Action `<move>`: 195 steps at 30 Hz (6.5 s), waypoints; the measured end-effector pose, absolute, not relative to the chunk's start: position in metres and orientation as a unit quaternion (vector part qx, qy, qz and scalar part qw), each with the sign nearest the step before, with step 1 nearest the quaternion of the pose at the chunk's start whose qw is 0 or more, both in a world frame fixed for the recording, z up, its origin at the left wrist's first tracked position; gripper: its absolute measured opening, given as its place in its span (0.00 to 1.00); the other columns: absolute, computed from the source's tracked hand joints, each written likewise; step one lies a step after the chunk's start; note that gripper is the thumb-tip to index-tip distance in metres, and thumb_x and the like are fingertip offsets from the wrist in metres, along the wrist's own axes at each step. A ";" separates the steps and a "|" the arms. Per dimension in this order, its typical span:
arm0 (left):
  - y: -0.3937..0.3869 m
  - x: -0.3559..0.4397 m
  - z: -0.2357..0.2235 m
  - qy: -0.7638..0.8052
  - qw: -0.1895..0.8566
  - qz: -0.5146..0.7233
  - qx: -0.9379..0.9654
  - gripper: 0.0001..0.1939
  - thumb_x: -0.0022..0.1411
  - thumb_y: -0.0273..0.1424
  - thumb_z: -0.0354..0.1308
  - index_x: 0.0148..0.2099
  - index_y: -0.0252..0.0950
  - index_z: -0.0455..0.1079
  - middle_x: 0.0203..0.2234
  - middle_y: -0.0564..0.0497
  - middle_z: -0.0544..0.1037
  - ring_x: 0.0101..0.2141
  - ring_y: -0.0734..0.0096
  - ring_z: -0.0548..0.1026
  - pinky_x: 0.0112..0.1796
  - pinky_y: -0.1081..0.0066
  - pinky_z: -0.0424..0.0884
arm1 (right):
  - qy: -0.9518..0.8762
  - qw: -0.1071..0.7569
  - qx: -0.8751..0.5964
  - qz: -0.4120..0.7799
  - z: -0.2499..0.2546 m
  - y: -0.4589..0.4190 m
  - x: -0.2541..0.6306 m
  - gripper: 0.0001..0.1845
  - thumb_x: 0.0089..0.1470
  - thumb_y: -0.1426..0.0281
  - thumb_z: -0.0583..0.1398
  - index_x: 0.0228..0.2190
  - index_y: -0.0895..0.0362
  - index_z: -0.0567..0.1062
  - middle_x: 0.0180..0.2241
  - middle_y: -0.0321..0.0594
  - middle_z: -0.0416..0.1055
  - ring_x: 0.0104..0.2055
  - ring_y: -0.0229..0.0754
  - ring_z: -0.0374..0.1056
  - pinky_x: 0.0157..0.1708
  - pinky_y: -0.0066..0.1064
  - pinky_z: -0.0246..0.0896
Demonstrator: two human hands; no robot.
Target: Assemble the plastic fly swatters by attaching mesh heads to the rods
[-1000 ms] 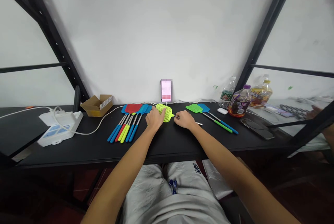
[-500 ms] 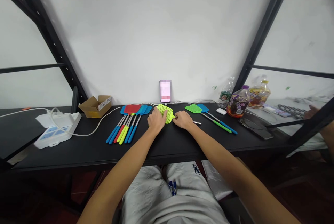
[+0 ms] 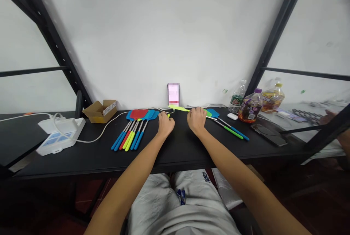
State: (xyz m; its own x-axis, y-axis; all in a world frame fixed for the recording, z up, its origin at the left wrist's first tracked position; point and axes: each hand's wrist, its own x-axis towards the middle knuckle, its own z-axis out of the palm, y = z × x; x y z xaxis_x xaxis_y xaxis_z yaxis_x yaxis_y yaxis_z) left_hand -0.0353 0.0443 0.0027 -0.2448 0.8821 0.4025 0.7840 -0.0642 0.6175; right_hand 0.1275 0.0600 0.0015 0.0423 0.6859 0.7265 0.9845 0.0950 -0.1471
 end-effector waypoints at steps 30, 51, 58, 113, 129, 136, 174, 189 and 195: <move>0.051 -0.037 -0.011 0.475 0.115 0.372 0.789 0.10 0.65 0.26 0.47 0.34 0.37 0.68 0.26 0.53 0.73 0.29 0.72 0.68 0.32 0.73 0.60 | -0.458 0.688 -0.560 0.056 0.012 0.069 0.144 0.34 0.67 0.56 0.39 0.24 0.59 0.74 0.18 0.43 0.71 0.26 0.44 0.69 0.36 0.33 0.59; 0.044 -0.037 -0.006 0.388 0.146 0.355 0.838 0.10 0.66 0.32 0.47 0.33 0.36 0.65 0.23 0.56 0.69 0.26 0.74 0.65 0.31 0.74 0.59 | -0.435 0.640 -0.630 0.074 0.004 0.087 0.155 0.36 0.66 0.56 0.39 0.18 0.57 0.73 0.22 0.50 0.74 0.29 0.48 0.70 0.36 0.35 0.58; 0.043 -0.035 -0.006 0.397 0.136 0.341 0.841 0.10 0.66 0.30 0.47 0.35 0.36 0.67 0.25 0.55 0.70 0.28 0.73 0.66 0.32 0.74 0.59 | -0.462 0.636 -0.618 0.017 0.008 0.080 0.148 0.34 0.66 0.62 0.40 0.19 0.58 0.74 0.24 0.51 0.75 0.29 0.47 0.69 0.35 0.34 0.57; 0.031 -0.037 0.013 0.536 0.007 0.442 0.719 0.15 0.71 0.41 0.42 0.40 0.38 0.65 0.26 0.51 0.72 0.29 0.66 0.71 0.31 0.71 0.57 | -0.695 0.488 -0.529 -0.001 -0.007 0.065 0.136 0.26 0.66 0.60 0.43 0.26 0.55 0.73 0.24 0.40 0.71 0.30 0.42 0.67 0.33 0.28 0.53; -0.001 -0.157 0.029 0.823 -0.171 0.312 0.442 0.16 0.64 0.31 0.46 0.48 0.29 0.68 0.44 0.32 0.73 0.48 0.44 0.69 0.43 0.56 0.65 | -0.547 0.357 -0.733 -0.190 0.003 0.097 0.196 0.20 0.58 0.62 0.53 0.36 0.65 0.77 0.39 0.58 0.72 0.45 0.55 0.64 0.45 0.41 0.51; 0.000 -0.161 0.022 0.859 -0.086 0.224 0.452 0.18 0.60 0.28 0.49 0.50 0.27 0.69 0.46 0.28 0.72 0.48 0.41 0.70 0.43 0.54 0.65 | -0.496 0.210 -0.839 -0.078 0.004 0.104 0.204 0.31 0.44 0.61 0.66 0.45 0.70 0.74 0.48 0.68 0.66 0.51 0.63 0.61 0.47 0.45 0.52; 0.006 -0.075 0.000 0.474 -0.272 0.229 0.806 0.21 0.67 0.31 0.45 0.26 0.33 0.74 0.20 0.44 0.74 0.25 0.65 0.74 0.27 0.69 0.59 | -0.689 0.433 -0.579 -0.039 0.033 0.047 0.132 0.10 0.55 0.67 0.57 0.24 0.56 0.67 0.25 0.42 0.66 0.30 0.42 0.64 0.31 0.30 0.52; 0.017 -0.039 -0.003 0.406 -0.265 0.273 0.831 0.22 0.65 0.44 0.53 0.51 0.31 0.64 0.41 0.40 0.71 0.43 0.55 0.70 0.43 0.60 0.67 | -0.200 0.776 -0.293 0.521 0.044 0.074 0.143 0.18 0.62 0.64 0.47 0.21 0.53 0.51 0.15 0.24 0.44 0.13 0.29 0.36 0.12 0.25 0.36; 0.026 -0.035 -0.006 0.370 -0.265 0.204 0.867 0.15 0.70 0.37 0.47 0.37 0.34 0.68 0.31 0.45 0.72 0.37 0.61 0.70 0.39 0.63 0.66 | -0.191 0.724 -0.310 0.586 0.040 0.077 0.146 0.17 0.62 0.67 0.46 0.22 0.53 0.48 0.14 0.23 0.39 0.13 0.29 0.34 0.11 0.25 0.34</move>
State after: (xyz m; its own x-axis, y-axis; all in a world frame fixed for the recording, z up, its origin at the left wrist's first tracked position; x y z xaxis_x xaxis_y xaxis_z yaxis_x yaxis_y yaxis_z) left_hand -0.0349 0.0264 -0.0063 0.6434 0.5336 0.5489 0.7493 -0.5859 -0.3087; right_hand 0.1456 0.0774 0.0401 0.2400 0.9669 -0.0869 -0.7307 0.1210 -0.6719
